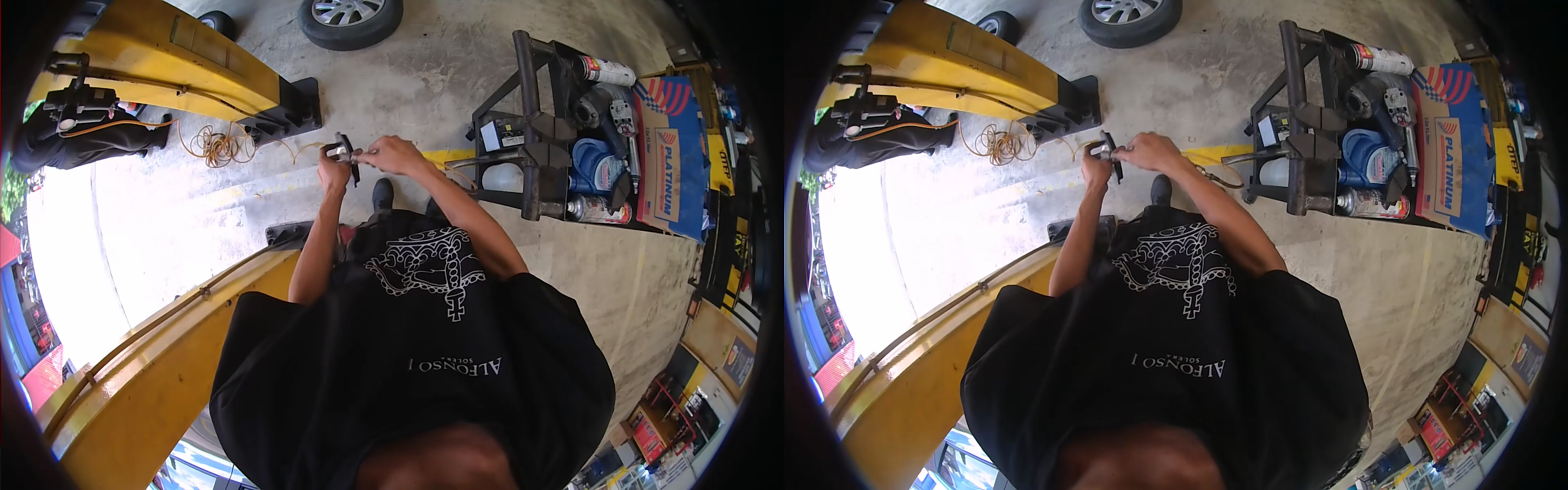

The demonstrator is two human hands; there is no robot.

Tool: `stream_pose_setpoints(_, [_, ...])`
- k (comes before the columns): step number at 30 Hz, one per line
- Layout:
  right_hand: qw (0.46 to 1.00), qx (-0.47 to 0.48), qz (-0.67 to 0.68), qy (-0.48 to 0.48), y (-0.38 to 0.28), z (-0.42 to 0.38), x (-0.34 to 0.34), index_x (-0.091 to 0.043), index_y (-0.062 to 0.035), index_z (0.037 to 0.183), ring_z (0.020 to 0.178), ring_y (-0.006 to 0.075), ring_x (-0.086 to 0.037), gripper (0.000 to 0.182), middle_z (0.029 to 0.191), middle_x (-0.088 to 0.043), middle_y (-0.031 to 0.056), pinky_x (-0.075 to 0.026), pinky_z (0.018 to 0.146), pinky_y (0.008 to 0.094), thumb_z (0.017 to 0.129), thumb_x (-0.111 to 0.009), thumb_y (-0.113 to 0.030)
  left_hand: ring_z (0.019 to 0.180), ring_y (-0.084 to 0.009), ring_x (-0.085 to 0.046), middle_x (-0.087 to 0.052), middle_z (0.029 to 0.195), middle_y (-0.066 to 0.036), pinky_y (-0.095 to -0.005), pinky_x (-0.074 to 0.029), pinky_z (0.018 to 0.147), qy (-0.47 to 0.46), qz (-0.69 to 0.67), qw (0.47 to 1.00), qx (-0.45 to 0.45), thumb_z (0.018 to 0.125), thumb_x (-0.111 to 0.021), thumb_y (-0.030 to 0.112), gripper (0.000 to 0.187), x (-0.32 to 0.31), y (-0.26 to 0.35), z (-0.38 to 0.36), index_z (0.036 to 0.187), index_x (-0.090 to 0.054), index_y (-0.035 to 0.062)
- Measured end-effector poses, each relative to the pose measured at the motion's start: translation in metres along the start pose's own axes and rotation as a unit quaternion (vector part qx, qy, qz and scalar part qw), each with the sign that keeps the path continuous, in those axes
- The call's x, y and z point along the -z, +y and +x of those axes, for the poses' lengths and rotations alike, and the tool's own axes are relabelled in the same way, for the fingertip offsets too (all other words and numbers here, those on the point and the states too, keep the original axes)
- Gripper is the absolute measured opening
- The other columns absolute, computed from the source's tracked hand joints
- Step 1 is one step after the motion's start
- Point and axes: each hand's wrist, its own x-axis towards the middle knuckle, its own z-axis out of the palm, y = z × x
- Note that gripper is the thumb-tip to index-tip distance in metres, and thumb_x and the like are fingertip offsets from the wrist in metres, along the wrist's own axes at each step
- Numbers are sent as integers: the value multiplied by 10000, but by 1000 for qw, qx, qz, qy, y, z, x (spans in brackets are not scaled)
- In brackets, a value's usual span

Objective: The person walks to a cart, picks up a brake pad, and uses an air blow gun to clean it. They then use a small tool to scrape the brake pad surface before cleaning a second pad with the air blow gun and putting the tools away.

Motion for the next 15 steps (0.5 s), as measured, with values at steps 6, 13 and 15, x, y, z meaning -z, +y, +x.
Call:
stream_pose_setpoints(6, [998, 7, -36, 54, 7, -2, -16, -677, -102, 920, 845, 337, -602, 462, 869, -637, 174, -468, 761, 395, 727, -575, -509, 847, -343, -594, -606, 898, -219, -385, -441, 769, 34, 22, 998, 52, 495, -797, 475, 819, 0, 3, 1, 1031, -476, -55])
stream_pose_setpoints(13, [994, 62, -94, -10, 7, -8, -9, -675, -73, 893, 833, 335, -602, 452, 850, -640, 171, -466, 756, 405, 719, -571, -476, 958, -355, -554, -579, 987, -243, -397, -415, 832, 23, 20, 998, 52, 484, -781, 507, 869, 6, 10, 0, 1048, -471, -77])
stream_pose_setpoints(15, [995, 56, -87, -6, 7, -9, -4, -675, -71, 890, 829, 333, -603, 449, 840, -641, 169, -466, 751, 404, 719, -571, -473, 964, -353, -552, -578, 990, -244, -398, -413, 835, 24, 24, 998, 52, 488, -778, 508, 869, 5, 7, 0, 1050, -471, -79])
